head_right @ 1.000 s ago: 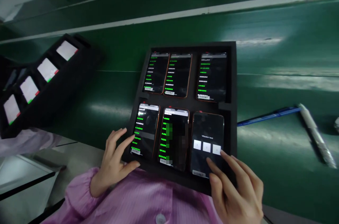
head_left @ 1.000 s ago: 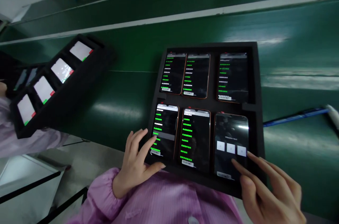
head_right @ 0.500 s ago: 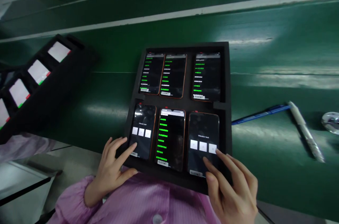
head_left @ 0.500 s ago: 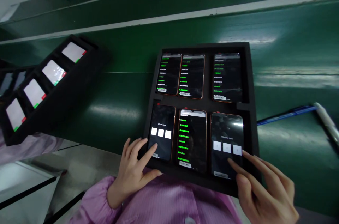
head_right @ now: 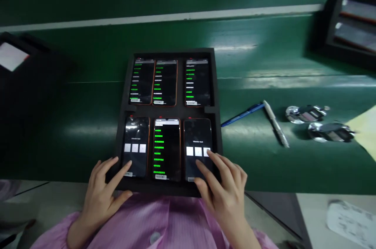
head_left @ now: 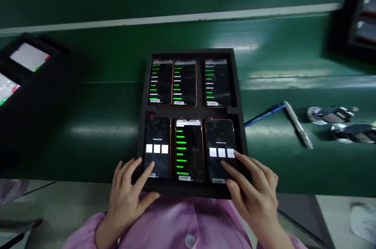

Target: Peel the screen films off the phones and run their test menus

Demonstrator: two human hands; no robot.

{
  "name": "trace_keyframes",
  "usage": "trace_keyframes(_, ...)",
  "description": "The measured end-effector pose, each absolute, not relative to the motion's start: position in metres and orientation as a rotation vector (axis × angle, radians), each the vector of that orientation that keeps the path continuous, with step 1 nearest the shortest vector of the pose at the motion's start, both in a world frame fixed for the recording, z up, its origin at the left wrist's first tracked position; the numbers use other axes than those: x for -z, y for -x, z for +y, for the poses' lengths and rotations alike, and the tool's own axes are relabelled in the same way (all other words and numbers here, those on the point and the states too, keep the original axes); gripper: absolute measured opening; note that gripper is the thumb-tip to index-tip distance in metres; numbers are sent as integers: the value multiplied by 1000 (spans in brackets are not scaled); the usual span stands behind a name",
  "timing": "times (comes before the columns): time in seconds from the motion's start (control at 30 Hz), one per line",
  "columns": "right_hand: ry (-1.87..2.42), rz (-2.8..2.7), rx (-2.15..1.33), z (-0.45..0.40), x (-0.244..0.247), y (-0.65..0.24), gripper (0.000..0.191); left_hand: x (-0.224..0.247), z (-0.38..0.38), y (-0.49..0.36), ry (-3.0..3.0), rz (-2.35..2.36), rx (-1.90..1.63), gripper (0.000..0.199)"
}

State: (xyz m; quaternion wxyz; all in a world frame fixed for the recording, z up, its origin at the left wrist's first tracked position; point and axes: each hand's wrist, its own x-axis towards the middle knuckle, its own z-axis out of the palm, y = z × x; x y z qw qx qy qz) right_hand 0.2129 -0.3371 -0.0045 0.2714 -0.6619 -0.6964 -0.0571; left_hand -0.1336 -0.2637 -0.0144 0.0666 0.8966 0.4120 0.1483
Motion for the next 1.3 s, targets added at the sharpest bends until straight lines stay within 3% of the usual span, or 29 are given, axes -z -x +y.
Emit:
trace_keyframes(0.4,1654,-2135,83,-306,-10,-180,38,11,-264,132,-2742,1253,-375,74)
trace_keyframes(0.7,1591,-1968,-60,-314,-10,-176,29,10,-266,131,-2747,1251,-348,71)
trace_keyframes(0.93,1606,-1909,-165,-316,-4,-169,34,0,-259,127,-2697,1232,-360,64)
trace_keyframes(1.13,1659,-1853,-198,-316,-3,-167,36,-15,-228,118,-2687,1376,-373,67)
trace_keyframes(1.3,1624,-1824,-146,-314,3,-165,39,-28,-150,102,-2630,1294,-513,75)
